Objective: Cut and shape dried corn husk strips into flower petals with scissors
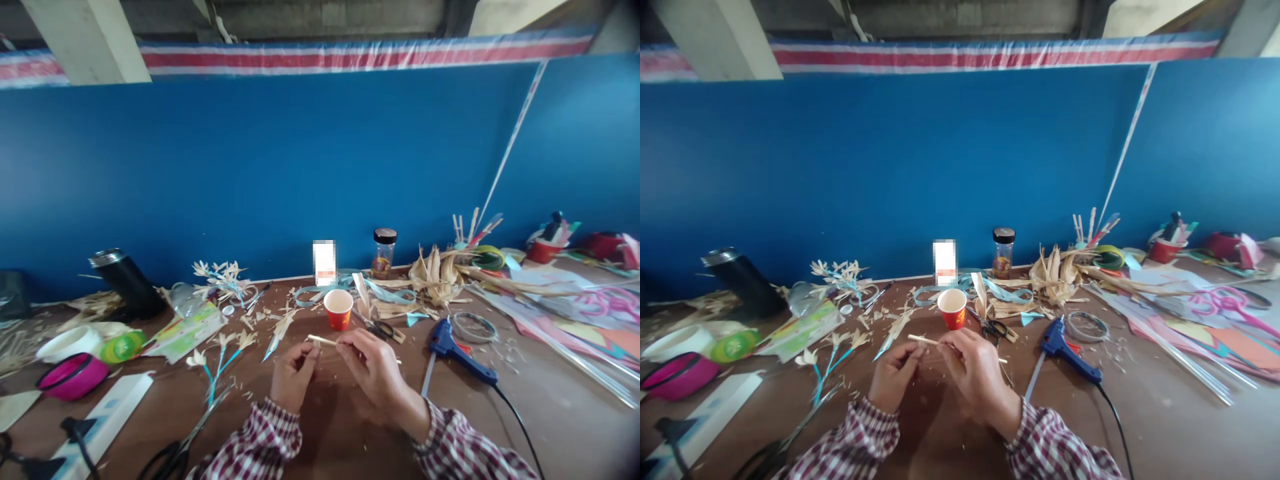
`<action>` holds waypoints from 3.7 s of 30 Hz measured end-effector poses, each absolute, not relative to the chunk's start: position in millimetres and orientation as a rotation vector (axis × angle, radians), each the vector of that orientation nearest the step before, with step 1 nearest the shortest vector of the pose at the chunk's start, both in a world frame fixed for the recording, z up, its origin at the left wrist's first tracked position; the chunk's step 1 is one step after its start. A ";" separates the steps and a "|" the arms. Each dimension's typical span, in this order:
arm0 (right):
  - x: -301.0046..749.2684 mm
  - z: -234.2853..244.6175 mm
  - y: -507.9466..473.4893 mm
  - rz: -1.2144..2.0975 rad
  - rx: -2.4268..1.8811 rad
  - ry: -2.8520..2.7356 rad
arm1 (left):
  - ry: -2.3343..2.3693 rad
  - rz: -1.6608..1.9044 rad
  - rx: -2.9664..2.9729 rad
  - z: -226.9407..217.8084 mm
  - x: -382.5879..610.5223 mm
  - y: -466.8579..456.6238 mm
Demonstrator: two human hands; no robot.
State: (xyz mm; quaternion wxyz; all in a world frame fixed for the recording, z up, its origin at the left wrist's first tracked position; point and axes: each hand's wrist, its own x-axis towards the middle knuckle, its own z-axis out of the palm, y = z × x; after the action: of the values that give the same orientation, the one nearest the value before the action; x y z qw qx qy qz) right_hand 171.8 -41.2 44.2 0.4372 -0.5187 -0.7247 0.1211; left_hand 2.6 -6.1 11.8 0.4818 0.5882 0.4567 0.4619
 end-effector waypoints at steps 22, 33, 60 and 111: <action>165.1 21.8 -43.8 0.202 -1.323 -2.021 | 1.028 1.184 1.185 -5.3 9.0 -19.5; 165.0 24.9 -46.1 0.286 -1.408 -2.015 | 1.016 1.135 1.090 -10.7 10.3 -20.6; 162.2 22.3 -46.2 0.364 -1.417 -2.060 | 0.964 1.091 1.083 -18.2 13.2 -18.3; 163.8 30.8 -47.9 0.362 -1.377 -2.023 | 1.050 1.061 1.115 -14.8 14.8 -19.9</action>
State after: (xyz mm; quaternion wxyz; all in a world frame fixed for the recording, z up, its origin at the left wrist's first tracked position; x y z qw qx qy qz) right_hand 163.8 -47.9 30.8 0.3278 -0.5260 -0.7725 0.1384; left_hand 14.8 -19.9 -14.8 0.5965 0.4805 0.4522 0.4570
